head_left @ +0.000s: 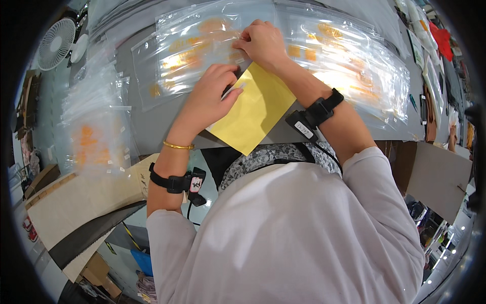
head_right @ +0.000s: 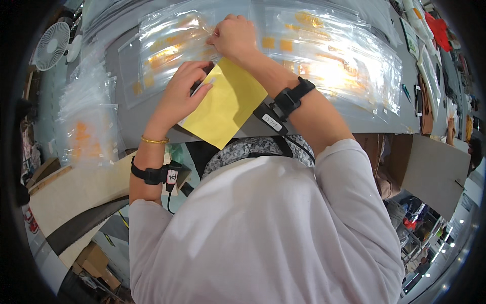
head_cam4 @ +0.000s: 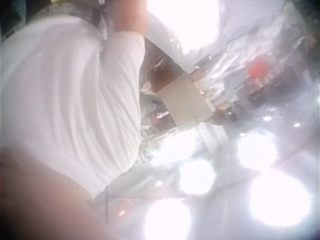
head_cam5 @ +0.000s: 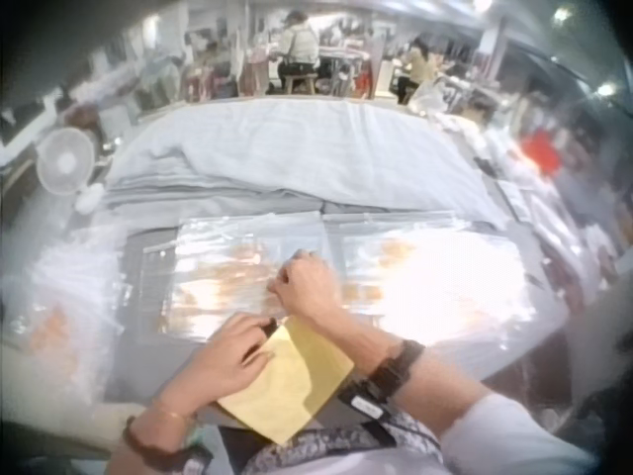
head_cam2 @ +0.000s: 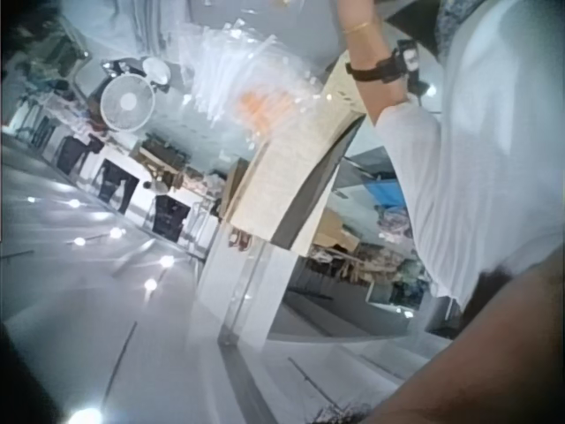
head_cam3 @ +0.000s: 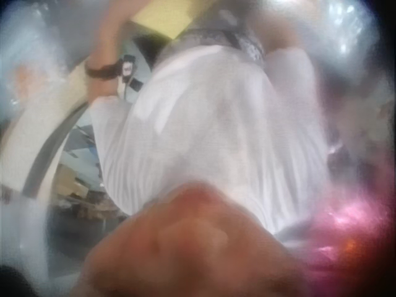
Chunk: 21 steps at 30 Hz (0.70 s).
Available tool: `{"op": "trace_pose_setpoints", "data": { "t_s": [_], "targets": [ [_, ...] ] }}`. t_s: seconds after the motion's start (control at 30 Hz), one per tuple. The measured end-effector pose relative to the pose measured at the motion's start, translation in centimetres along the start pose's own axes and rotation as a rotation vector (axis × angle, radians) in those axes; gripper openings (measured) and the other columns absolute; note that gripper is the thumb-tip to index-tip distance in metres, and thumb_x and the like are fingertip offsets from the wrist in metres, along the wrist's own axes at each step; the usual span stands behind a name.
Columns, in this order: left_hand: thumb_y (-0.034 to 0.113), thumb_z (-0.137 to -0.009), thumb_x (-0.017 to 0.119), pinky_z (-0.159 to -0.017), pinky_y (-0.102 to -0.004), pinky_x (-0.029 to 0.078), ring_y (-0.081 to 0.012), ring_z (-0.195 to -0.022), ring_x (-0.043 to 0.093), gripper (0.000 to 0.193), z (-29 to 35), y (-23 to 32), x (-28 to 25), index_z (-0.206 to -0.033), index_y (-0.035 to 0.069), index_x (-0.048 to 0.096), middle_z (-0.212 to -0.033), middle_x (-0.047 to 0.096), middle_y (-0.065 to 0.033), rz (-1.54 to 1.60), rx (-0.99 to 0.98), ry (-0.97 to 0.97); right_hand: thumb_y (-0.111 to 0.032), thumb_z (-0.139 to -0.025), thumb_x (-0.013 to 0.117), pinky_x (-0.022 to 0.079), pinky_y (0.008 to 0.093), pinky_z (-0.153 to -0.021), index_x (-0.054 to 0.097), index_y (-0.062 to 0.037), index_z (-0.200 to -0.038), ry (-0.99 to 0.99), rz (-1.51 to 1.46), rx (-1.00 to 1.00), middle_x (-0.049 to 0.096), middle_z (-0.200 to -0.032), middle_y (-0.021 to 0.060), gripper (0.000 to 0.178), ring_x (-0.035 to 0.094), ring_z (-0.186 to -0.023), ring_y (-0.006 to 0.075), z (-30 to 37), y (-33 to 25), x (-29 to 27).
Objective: The person folds gray garments and places them into clear plastic bags on a work table. The person repeatedly picks up a garment, folds it, inserts it into a bag, and sets the bag aside.
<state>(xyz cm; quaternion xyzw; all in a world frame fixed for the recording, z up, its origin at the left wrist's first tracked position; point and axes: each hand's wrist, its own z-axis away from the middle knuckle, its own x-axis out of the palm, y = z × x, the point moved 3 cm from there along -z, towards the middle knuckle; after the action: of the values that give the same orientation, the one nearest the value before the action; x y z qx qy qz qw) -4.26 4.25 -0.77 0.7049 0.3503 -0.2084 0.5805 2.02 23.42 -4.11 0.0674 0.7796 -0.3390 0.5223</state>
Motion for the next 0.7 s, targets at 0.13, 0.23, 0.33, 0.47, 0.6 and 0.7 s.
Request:
{"op": "trace_pose_setpoints", "data": {
  "t_s": [0.13, 0.23, 0.33, 0.47, 0.6, 0.7],
  "targets": [
    [0.011, -0.099, 0.067, -0.075, -0.0298, 0.052, -0.0191, -0.092, 0.067, 0.014, 1.6, 0.8, -0.8, -0.099, 0.0, 0.059, -0.104, 0.071, -0.0081, -0.002, -0.26, -0.118, -0.032, -0.097, 0.075, 0.052, 0.034, -0.069, 0.073, -0.0019, -0.104, 0.001, -0.438, 0.153, 0.069, -0.079, 0.0081, 0.031, 0.063, -0.071, 0.0196, 0.3, 0.4, -0.8],
    [0.016, -0.102, 0.066, -0.067, -0.0279, 0.049, -0.0112, -0.075, 0.068, 0.016, 3.2, 1.2, -0.8, -0.103, 0.001, 0.063, -0.079, 0.07, -0.0064, 0.346, -0.545, -0.165, -0.028, -0.102, 0.07, 0.048, 0.0292, -0.062, 0.072, -0.0014, -0.106, 0.056, -0.772, 0.069, 0.063, -0.069, 0.0041, 0.027, 0.055, -0.06, 0.0126, 0.5, 2.7, -3.3],
    [0.015, -0.1, 0.07, -0.066, -0.0226, 0.048, -0.0033, -0.074, 0.064, 0.015, 4.2, 1.8, -0.5, -0.106, 0.001, 0.067, -0.079, 0.071, -0.0005, 0.642, -0.727, -0.205, -0.02, -0.105, 0.062, 0.047, 0.0383, -0.063, 0.063, 0.0036, -0.106, 0.255, -0.484, 0.054, 0.063, -0.072, 0.0126, 0.024, 0.056, -0.067, 0.0192, 0.5, 8.7, -7.6],
    [0.013, -0.097, 0.074, -0.069, -0.0219, 0.051, -0.0029, -0.076, 0.063, 0.016, 4.6, 2.6, -0.2, -0.107, 0.002, 0.07, -0.083, 0.072, 0.0017, 0.703, -0.844, -0.306, -0.03, -0.103, 0.067, 0.049, 0.0329, -0.06, 0.07, -0.0049, -0.109, 0.241, -0.321, 0.199, 0.066, -0.076, 0.0028, 0.026, 0.059, -0.066, 0.0147, 3.1, 19.8, -14.7],
    [0.014, -0.097, 0.075, -0.072, -0.0223, 0.052, -0.003, -0.08, 0.064, 0.018, 3.2, 3.3, 0.9, -0.107, 0.0, 0.071, -0.091, 0.073, 0.0011, 0.768, -0.688, -0.304, -0.033, -0.096, 0.074, 0.054, 0.0412, -0.076, 0.071, -0.0082, -0.113, 0.411, 0.491, 0.195, 0.074, -0.094, 0.0107, 0.03, 0.07, -0.083, 0.0323, 6.9, 21.2, -20.0],
    [0.015, -0.097, 0.075, -0.074, -0.0221, 0.051, -0.0029, -0.083, 0.063, 0.019, 1.9, 3.3, 1.7, -0.108, -0.001, 0.072, -0.093, 0.072, 0.0016, 0.667, -0.625, -0.294, -0.022, -0.089, 0.081, 0.052, 0.0394, -0.089, 0.072, -0.0107, -0.113, 0.469, 0.442, -0.064, 0.073, -0.107, 0.0101, 0.028, 0.069, -0.101, 0.0328, 8.5, 13.4, -19.5]
  ]
}}
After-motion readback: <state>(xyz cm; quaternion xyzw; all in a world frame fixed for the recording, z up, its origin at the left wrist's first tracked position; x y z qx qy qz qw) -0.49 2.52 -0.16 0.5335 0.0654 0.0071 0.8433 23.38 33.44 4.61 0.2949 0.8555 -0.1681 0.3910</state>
